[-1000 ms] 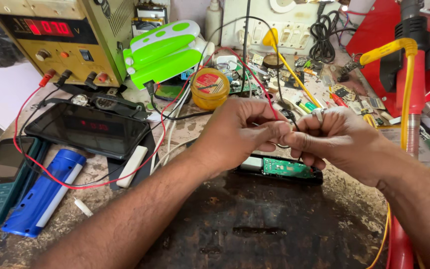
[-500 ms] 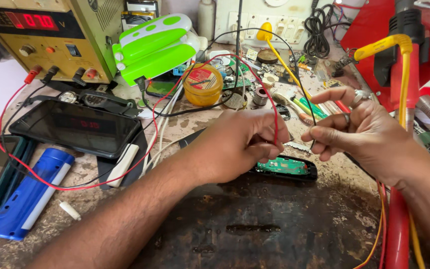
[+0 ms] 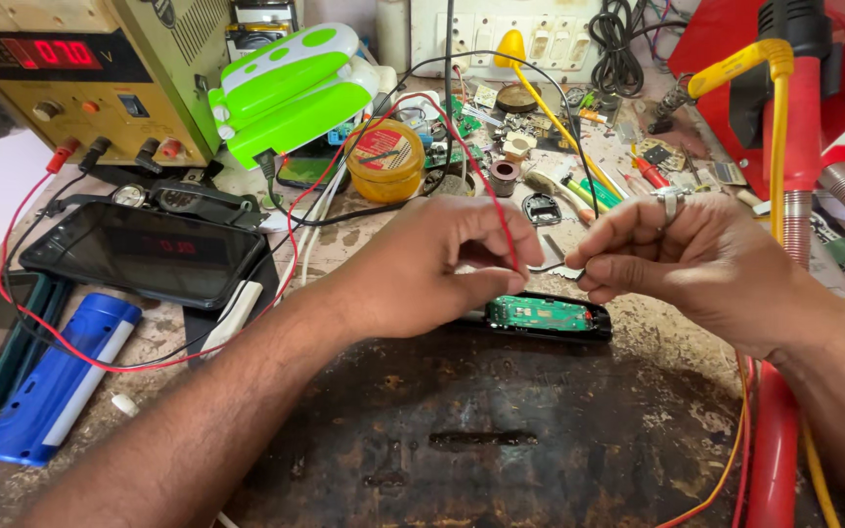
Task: The person unscrews the screws of a black electric trimmer with a screwdriver, pries the casing open with a flat blade, separates the housing halves, and removes the internal circuit board and battery. They then attach red and black test leads to the exposed circuit board on the workbench.
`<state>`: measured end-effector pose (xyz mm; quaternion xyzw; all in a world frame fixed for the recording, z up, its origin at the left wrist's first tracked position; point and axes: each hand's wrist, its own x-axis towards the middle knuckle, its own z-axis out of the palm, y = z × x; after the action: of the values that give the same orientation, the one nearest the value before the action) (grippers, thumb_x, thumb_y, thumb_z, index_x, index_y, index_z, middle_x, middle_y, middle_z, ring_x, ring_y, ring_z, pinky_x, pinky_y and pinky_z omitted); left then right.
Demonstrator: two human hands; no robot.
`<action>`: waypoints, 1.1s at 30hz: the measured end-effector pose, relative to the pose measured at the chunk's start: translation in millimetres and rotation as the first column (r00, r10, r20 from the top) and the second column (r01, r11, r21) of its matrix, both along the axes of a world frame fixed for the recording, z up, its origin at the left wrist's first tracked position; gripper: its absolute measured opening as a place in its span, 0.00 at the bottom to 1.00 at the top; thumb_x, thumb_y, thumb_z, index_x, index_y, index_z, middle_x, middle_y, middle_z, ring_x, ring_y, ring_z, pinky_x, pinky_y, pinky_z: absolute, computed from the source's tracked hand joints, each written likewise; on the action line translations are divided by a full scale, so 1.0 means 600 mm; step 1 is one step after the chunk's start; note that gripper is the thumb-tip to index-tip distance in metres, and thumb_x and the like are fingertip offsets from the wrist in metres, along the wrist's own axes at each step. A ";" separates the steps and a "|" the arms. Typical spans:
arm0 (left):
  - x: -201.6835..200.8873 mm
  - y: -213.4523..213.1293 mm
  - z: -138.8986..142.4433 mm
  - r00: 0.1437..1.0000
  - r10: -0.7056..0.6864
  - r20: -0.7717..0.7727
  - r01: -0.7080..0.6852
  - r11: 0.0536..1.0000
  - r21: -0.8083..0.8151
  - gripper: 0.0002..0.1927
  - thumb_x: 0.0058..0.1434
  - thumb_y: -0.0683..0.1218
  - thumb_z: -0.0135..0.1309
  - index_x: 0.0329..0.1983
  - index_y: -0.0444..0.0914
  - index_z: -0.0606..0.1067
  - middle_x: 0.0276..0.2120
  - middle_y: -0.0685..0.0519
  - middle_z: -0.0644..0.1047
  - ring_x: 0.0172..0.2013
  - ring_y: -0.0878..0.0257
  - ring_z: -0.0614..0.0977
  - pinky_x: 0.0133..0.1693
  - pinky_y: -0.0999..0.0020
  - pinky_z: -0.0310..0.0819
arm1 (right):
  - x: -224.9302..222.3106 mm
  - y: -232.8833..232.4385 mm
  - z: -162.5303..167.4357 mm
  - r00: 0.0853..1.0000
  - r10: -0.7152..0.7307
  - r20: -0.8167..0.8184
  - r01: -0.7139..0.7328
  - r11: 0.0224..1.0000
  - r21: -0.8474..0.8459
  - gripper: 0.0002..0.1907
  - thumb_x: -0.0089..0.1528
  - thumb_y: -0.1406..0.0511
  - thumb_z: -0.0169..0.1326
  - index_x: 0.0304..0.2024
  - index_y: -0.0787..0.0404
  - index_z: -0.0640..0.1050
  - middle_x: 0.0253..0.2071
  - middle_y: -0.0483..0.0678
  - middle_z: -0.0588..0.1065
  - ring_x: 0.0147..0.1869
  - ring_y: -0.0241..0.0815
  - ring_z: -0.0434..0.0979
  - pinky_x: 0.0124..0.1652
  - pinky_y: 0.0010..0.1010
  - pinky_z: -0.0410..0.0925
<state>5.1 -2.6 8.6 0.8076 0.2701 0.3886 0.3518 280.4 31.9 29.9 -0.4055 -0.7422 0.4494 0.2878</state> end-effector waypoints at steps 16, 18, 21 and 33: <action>-0.009 -0.007 -0.015 0.996 0.022 -0.086 -0.001 0.973 0.232 0.06 0.62 0.43 0.61 0.41 0.41 0.76 0.35 0.58 0.82 0.35 0.69 0.85 0.37 0.71 0.78 | 0.000 0.002 -0.001 0.995 -0.061 0.077 0.065 0.997 -0.044 0.11 0.57 0.71 0.59 0.43 0.68 0.83 0.34 0.49 0.84 0.37 0.36 0.84 0.39 0.30 0.79; -0.009 -0.008 -0.015 0.991 0.041 -0.127 -0.022 0.988 0.151 0.06 0.62 0.43 0.60 0.41 0.41 0.77 0.32 0.58 0.83 0.34 0.69 0.85 0.35 0.72 0.78 | -0.001 0.002 0.000 0.995 -0.055 0.086 0.060 0.997 -0.055 0.12 0.58 0.70 0.59 0.43 0.68 0.83 0.33 0.49 0.84 0.37 0.36 0.84 0.39 0.30 0.78; -0.010 -0.009 -0.016 0.989 0.045 -0.138 -0.035 0.996 0.077 0.06 0.62 0.44 0.60 0.42 0.41 0.78 0.32 0.59 0.83 0.34 0.70 0.86 0.35 0.72 0.78 | -0.005 0.000 -0.001 0.996 -0.039 0.075 0.045 0.995 -0.083 0.12 0.57 0.70 0.59 0.43 0.68 0.83 0.33 0.49 0.84 0.37 0.36 0.84 0.38 0.29 0.78; -0.005 -0.012 -0.021 0.988 0.096 -0.119 -0.083 0.991 0.107 0.07 0.61 0.45 0.60 0.42 0.42 0.79 0.34 0.58 0.84 0.37 0.70 0.87 0.39 0.71 0.81 | -0.007 0.000 -0.006 0.996 -0.034 0.077 0.043 0.992 -0.115 0.11 0.58 0.70 0.58 0.42 0.68 0.82 0.33 0.50 0.83 0.36 0.37 0.84 0.38 0.30 0.79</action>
<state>2.4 -9.9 -4.1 0.8340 0.3074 0.3665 0.2751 276.5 32.2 26.4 -0.4523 -0.7170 0.4709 0.2441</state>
